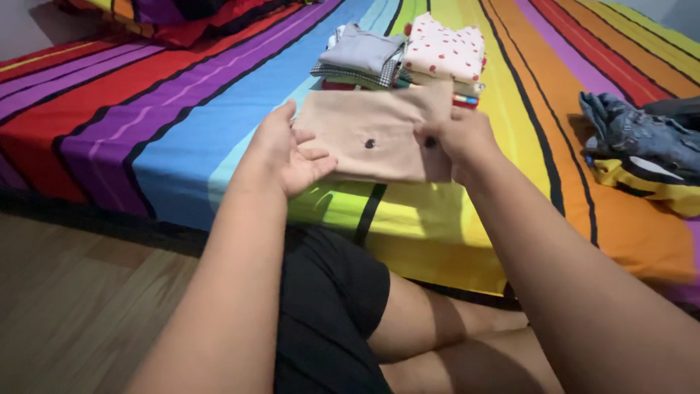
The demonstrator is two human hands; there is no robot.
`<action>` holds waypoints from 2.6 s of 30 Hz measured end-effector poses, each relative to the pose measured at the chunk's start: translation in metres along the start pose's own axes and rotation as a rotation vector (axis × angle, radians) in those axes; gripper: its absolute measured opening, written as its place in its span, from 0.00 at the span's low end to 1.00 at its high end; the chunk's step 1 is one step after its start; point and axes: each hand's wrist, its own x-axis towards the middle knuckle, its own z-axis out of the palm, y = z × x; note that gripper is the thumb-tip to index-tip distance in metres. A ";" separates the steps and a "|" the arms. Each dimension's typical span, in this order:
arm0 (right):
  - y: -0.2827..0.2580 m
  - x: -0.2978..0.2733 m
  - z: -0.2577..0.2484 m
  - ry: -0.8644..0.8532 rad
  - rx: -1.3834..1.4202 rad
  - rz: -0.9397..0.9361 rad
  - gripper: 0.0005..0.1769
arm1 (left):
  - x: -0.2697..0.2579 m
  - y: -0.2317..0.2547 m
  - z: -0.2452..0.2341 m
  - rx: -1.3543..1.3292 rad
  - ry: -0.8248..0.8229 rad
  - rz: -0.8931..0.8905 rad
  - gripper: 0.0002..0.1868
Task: The person folds a tan shirt, a denim vest, and a gray top by hand on a bed.
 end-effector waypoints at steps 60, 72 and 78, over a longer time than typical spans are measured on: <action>-0.025 -0.158 -0.103 -0.535 0.953 0.453 0.33 | -0.089 -0.075 0.102 0.117 -0.516 0.194 0.33; -0.025 -0.071 -0.120 -0.767 1.180 0.369 0.33 | -0.025 -0.031 0.125 0.388 -0.357 0.168 0.33; -0.042 0.003 -0.152 -0.717 1.091 0.146 0.32 | 0.029 -0.041 0.090 1.548 0.190 0.311 0.38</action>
